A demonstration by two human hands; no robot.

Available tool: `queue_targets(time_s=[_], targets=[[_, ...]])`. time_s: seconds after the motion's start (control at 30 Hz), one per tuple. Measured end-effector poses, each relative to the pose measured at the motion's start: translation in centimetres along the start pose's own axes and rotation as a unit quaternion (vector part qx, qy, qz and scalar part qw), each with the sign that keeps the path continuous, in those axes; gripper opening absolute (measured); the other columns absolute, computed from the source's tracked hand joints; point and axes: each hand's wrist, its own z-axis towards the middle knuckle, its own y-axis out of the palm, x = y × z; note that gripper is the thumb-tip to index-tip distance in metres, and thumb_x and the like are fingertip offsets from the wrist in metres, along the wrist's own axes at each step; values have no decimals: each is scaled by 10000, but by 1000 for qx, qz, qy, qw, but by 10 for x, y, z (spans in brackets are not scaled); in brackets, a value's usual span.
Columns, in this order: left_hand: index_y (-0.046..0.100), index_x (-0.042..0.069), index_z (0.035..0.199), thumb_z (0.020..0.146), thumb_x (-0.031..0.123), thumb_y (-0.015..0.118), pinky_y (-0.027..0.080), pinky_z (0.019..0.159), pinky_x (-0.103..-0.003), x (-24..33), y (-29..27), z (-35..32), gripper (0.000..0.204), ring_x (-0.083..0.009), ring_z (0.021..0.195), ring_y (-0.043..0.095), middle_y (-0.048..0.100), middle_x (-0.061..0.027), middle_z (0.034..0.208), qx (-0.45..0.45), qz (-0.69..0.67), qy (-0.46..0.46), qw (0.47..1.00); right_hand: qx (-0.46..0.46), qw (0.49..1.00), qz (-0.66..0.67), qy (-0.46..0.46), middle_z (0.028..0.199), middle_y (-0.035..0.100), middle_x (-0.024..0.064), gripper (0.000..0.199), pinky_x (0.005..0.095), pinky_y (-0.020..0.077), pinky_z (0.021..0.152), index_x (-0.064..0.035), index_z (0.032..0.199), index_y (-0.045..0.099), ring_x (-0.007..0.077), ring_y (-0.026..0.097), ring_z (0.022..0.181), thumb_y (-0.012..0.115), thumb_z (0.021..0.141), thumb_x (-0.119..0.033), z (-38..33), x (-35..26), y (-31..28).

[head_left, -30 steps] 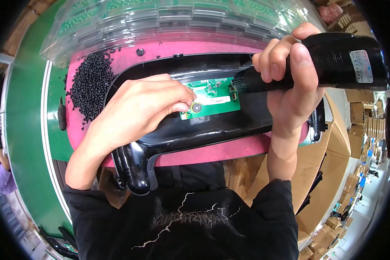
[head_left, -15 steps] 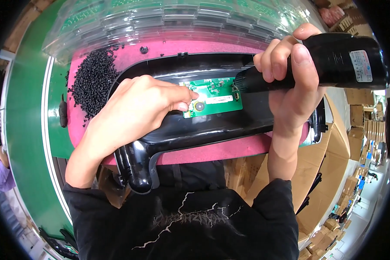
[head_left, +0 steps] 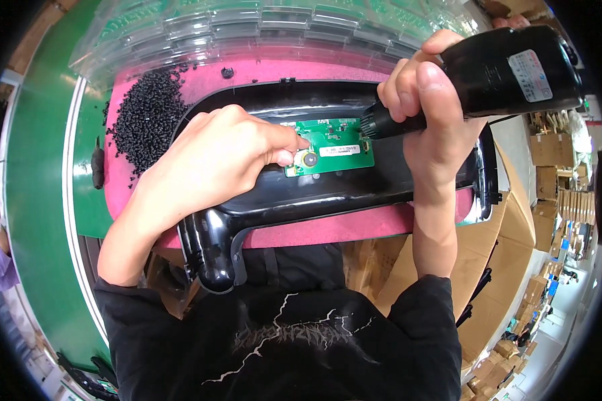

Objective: Assembling circuit boards into plastic housings using an electric screwdriver and opening shipping boxes with a utility knife.

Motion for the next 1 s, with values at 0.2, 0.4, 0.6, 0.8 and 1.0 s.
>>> queue_targets(time_s=[0.2,0.4,0.6,0.8,1.0], targets=[[612,-13,820,800,10,626,545,707,-362,1,-1,3,34,-304,831,687,706,-127,940,-37,10,-12,999,35,997,-69,23,590,406,19,264,282,358,502,5,1086,474,110,369,487,518,885,-160,-3,-9,3],[638,-17,842,838,49,641,543,706,-352,-3,2,4,66,-282,803,693,705,-117,864,24,-48,60,997,-12,989,146,-36,641,454,1,249,289,389,548,-56,1118,490,114,431,520,547,893,-146,-7,-7,-10],[648,-12,874,819,60,686,534,680,-292,-2,-1,4,98,-202,759,693,693,-103,808,70,-106,50,991,-11,967,255,-18,673,460,-81,302,286,341,751,-204,1122,491,67,433,595,650,883,-301,-11,-27,3],[637,-20,862,810,38,689,528,662,-298,-6,1,1,93,-201,735,684,688,-104,795,87,-191,43,977,-80,964,247,-64,689,480,-84,351,310,326,807,-212,1176,508,70,454,611,658,887,-341,-11,-13,2],[644,-28,853,817,43,692,515,617,-275,-8,2,0,93,-167,674,667,688,-88,776,116,-122,73,983,-85,973,206,-64,687,474,-69,386,368,378,889,-210,1202,494,86,473,615,660,885,-354,-12,-11,6]])
